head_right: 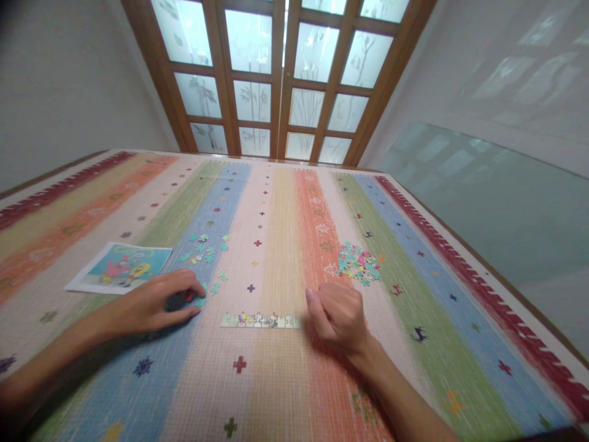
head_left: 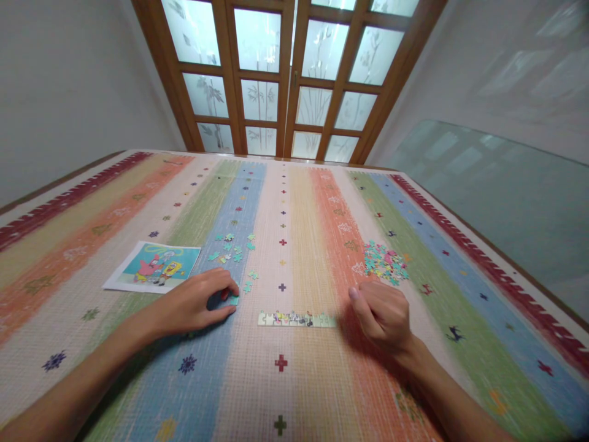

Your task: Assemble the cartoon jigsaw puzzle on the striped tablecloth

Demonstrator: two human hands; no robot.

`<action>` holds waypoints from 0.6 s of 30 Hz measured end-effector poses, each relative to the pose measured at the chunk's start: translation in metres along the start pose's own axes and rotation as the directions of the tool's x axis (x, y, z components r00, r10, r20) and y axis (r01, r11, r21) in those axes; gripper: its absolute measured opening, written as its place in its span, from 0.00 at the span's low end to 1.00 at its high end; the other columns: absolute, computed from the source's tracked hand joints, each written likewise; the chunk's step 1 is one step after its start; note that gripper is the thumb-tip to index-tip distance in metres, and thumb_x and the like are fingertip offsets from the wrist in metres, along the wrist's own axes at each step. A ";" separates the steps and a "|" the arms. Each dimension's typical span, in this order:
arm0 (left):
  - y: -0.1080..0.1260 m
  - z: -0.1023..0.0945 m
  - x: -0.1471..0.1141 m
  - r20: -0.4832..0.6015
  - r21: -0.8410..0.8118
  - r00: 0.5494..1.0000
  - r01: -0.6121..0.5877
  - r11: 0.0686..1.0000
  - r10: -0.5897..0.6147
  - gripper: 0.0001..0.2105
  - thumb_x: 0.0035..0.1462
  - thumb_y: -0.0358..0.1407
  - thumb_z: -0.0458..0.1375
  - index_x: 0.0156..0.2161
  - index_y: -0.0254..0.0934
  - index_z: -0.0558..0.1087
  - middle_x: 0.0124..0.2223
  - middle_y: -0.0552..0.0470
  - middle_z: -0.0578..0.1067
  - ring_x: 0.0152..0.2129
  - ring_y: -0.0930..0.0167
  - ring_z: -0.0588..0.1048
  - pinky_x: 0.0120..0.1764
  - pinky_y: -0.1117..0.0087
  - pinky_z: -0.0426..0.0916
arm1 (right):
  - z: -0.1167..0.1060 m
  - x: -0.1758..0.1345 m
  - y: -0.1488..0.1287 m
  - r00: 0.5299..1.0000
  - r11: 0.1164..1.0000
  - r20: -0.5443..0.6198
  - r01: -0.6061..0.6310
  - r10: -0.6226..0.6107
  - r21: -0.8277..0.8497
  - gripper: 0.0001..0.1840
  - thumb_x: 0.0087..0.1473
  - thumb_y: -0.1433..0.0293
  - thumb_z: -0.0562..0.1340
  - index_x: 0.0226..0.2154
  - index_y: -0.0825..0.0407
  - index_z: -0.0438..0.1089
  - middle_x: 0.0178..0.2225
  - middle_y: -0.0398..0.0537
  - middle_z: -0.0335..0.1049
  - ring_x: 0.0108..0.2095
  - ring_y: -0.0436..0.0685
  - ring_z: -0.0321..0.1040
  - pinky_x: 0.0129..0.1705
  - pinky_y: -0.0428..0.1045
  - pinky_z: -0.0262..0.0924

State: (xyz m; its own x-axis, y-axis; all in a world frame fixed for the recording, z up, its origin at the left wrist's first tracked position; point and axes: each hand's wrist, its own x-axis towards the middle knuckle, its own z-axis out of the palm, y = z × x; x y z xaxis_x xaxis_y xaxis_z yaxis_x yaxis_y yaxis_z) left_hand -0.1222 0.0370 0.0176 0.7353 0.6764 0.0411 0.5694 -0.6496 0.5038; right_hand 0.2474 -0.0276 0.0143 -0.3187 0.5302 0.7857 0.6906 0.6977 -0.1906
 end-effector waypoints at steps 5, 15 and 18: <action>-0.007 -0.002 -0.001 0.019 -0.007 1.000 -0.021 1.000 0.021 0.11 0.66 0.44 0.58 0.45 0.40 0.78 0.40 0.49 0.75 0.38 0.64 0.75 0.44 0.63 0.69 | 0.000 -0.002 0.000 1.000 1.000 0.001 0.003 -0.003 0.002 0.26 0.62 0.81 0.57 0.17 0.48 0.51 0.16 0.35 0.46 0.17 0.48 0.43 0.24 0.51 0.40; -0.007 0.000 0.000 0.021 -0.043 1.000 0.010 0.999 -0.009 0.11 0.65 0.44 0.59 0.45 0.41 0.76 0.41 0.50 0.75 0.38 0.64 0.75 0.43 0.64 0.69 | 0.001 0.001 -0.002 1.000 1.000 0.003 0.017 -0.017 -0.002 0.25 0.61 0.81 0.57 0.17 0.49 0.51 0.15 0.35 0.46 0.17 0.47 0.44 0.23 0.51 0.40; -0.007 0.000 0.000 0.014 -0.048 0.999 0.035 0.998 -0.034 0.10 0.64 0.45 0.59 0.42 0.40 0.73 0.40 0.51 0.75 0.35 0.66 0.73 0.40 0.66 0.68 | 0.002 0.000 -0.002 1.000 1.000 0.013 0.006 -0.006 0.000 0.25 0.61 0.81 0.57 0.17 0.49 0.51 0.15 0.35 0.46 0.17 0.47 0.44 0.24 0.51 0.40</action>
State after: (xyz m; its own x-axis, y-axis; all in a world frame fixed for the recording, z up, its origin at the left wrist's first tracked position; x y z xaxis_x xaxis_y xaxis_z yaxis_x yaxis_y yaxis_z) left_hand -0.1265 0.0413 0.0135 0.7207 0.6931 0.0114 0.5762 -0.6081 0.5461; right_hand 0.2447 -0.0278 0.0137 -0.3314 0.5319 0.7792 0.6884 0.7011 -0.1859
